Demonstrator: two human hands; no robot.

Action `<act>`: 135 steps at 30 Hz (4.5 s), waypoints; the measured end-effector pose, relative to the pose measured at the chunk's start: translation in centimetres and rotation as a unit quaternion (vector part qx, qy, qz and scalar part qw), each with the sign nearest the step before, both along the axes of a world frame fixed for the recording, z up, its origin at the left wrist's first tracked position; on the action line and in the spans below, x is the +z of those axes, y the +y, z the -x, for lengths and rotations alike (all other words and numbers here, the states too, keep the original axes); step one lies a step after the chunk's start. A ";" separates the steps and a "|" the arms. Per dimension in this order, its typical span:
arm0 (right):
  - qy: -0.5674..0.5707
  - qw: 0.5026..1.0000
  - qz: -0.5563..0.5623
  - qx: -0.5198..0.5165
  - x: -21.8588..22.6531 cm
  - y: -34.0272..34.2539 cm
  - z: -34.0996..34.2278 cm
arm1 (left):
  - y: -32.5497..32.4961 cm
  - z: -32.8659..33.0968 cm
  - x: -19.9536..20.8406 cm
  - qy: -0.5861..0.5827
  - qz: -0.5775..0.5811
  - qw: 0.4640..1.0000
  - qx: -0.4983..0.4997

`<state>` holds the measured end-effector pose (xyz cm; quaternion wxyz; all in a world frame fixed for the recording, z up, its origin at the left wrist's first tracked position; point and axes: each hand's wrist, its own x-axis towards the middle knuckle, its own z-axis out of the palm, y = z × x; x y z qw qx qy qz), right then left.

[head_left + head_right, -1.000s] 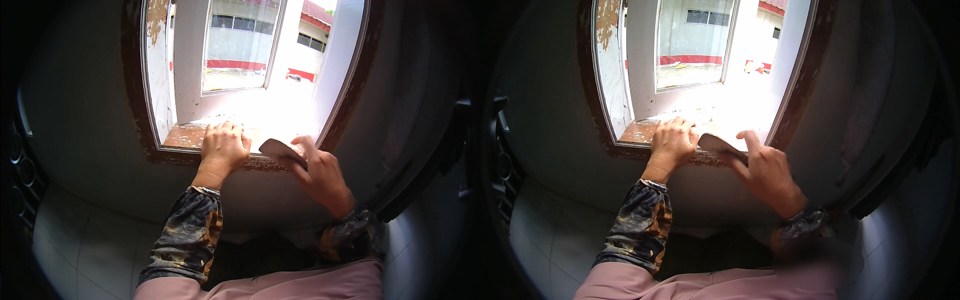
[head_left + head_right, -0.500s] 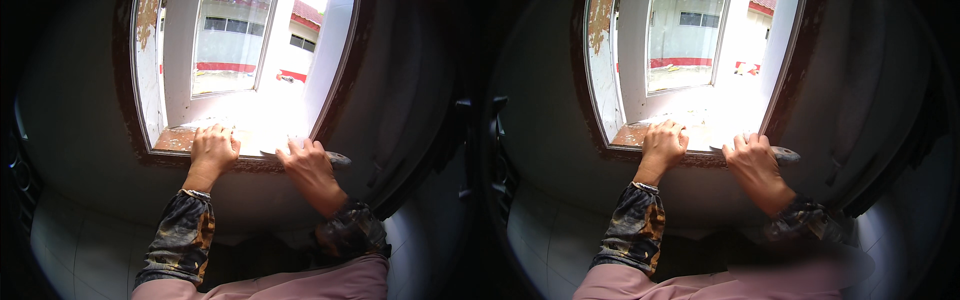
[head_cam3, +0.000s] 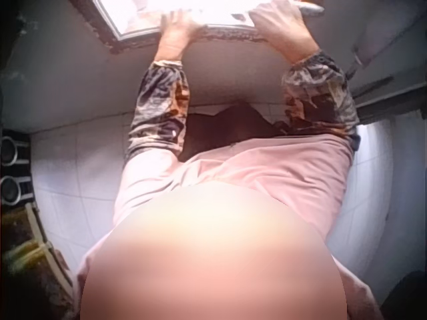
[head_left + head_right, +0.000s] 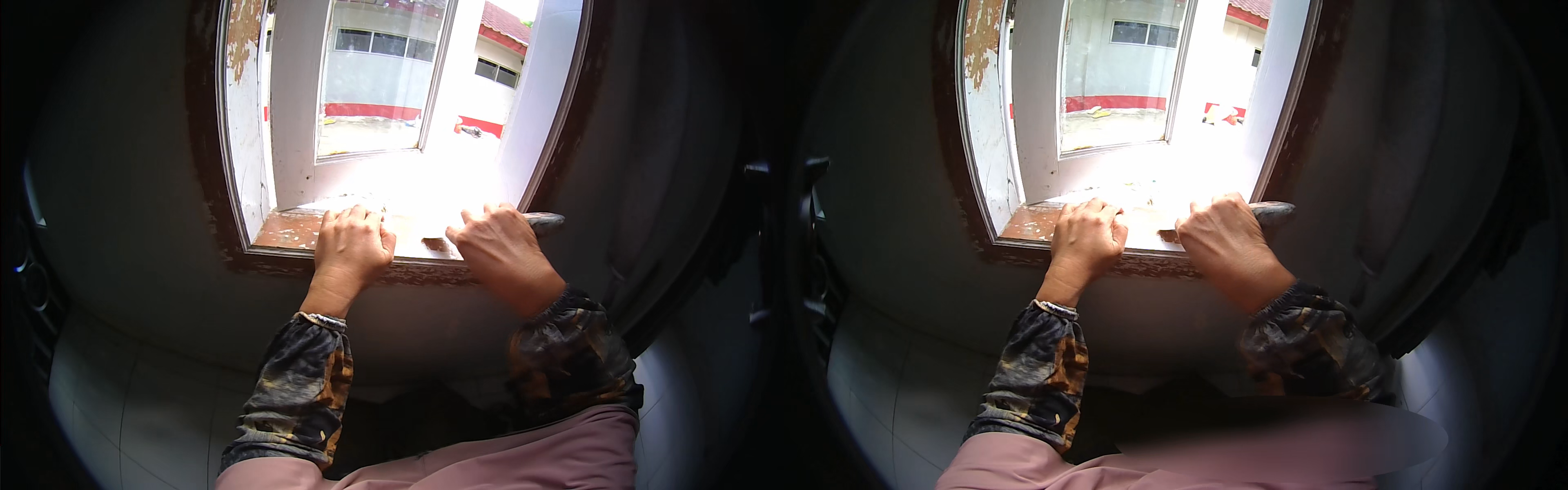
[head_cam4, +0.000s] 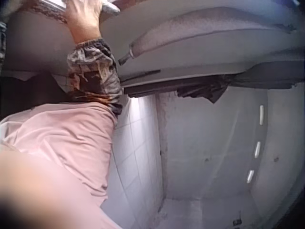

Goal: The person uses a metal scraper to remove old paint from a wooden window sill. They repeatedly scrape the surface, occasionally pausing to wipe away debris with their hand.

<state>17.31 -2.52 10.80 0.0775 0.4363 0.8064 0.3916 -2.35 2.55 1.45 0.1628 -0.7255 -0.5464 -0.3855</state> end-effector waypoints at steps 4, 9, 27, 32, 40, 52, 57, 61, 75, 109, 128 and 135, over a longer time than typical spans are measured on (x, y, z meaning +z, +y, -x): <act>-0.019 1.000 0.007 -0.018 0.1 0.2 0.3 | 0.1 0.0 -0.1 0.002 0.001 1.000 0.003; -0.017 0.997 -0.061 0.043 -0.8 0.0 0.5 | 0.2 -0.1 -0.2 -0.006 -0.017 1.000 -0.008; 0.000 0.999 -0.040 0.037 -1.1 1.1 0.6 | -0.1 -0.1 0.1 -0.005 -0.002 1.000 -0.007; -0.009 1.000 -0.013 0.017 -0.5 1.0 0.8 | -0.2 0.0 0.2 -0.009 0.001 1.000 -0.012; 0.036 0.999 -0.028 0.019 -0.2 -2.1 -2.4 | 0.0 0.0 0.1 0.003 0.002 1.000 -0.001; -0.079 0.991 -0.103 0.008 -1.8 0.9 -0.5 | -0.2 -0.1 0.3 0.004 0.010 1.000 -0.002; -0.101 0.992 -0.076 -0.020 -1.2 1.1 0.2 | 0.0 -0.1 0.1 0.001 0.001 1.000 -0.007; -0.091 0.994 -0.061 -0.019 -1.1 1.0 0.4 | 0.1 0.0 0.0 -0.006 -0.008 1.000 -0.019; -0.054 0.998 -0.016 -0.020 -0.3 0.8 1.0 | 0.0 0.0 0.1 -0.002 0.000 1.000 -0.014; -0.009 0.999 0.032 0.001 -0.4 1.2 1.5 | 0.1 0.0 -0.1 -0.005 -0.015 1.000 -0.011; -0.005 1.000 0.015 0.013 -0.1 1.1 2.1 | 0.1 0.0 0.0 -0.007 -0.015 1.000 -0.009; 0.012 0.999 -0.038 0.031 -1.3 0.9 1.9 | 0.1 -0.1 0.1 -0.001 0.013 1.000 0.002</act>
